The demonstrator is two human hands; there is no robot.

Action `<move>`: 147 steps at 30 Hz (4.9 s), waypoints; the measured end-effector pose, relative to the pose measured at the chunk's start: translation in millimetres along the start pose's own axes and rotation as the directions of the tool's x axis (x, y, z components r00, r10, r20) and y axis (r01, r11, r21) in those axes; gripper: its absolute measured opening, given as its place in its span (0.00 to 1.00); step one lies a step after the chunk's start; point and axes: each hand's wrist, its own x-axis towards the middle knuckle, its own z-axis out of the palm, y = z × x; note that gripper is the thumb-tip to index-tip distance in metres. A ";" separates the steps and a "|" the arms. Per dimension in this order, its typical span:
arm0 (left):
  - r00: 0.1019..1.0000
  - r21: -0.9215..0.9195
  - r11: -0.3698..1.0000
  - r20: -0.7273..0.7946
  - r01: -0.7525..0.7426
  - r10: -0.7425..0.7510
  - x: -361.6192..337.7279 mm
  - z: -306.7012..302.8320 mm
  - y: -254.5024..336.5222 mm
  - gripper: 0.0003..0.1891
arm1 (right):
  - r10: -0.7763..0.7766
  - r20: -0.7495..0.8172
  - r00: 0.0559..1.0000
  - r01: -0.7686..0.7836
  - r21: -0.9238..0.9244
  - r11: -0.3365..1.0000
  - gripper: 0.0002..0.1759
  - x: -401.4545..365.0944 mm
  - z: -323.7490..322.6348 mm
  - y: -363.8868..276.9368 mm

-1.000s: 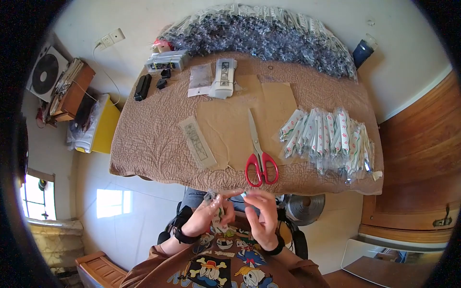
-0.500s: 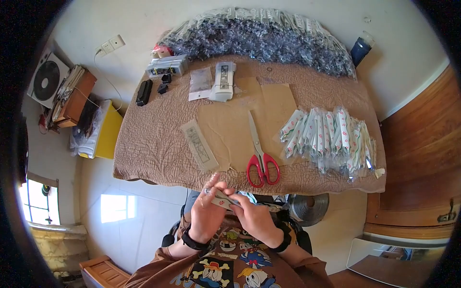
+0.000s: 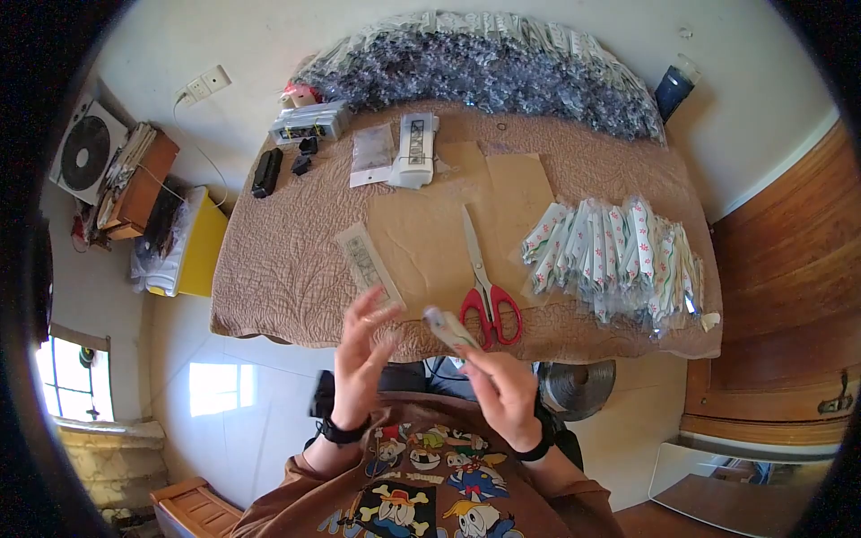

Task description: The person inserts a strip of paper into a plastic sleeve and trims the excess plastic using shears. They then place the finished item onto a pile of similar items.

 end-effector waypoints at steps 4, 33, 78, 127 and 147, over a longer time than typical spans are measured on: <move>0.937 0.803 0.538 0.071 -0.257 0.341 25.2 -13.3 -16.9 0.13 | 0.312 -0.015 0.950 -0.302 0.211 0.930 0.09 -6.8 -4.0 -10.1; 0.646 -0.233 0.704 0.651 0.671 -0.399 -57.1 21.4 -22.0 0.21 | 0.104 0.079 0.991 -0.124 0.322 0.939 0.10 13.9 3.2 -25.7; 0.918 -0.452 0.809 0.301 0.376 -0.259 -27.2 0.7 -12.5 0.11 | 0.539 0.566 0.624 -0.722 0.682 0.119 0.12 -28.0 0.0 -8.2; 0.784 -0.646 0.454 0.432 0.614 -0.446 -30.3 23.4 -24.6 0.25 | -0.105 -0.117 0.988 0.116 0.089 0.989 0.12 -11.4 -33.0 1.6; 0.610 -0.399 0.515 0.713 0.758 -0.346 -52.3 -2.2 -28.4 0.21 | 0.456 -0.193 0.869 0.065 0.957 0.282 0.18 -20.9 -108.4 36.3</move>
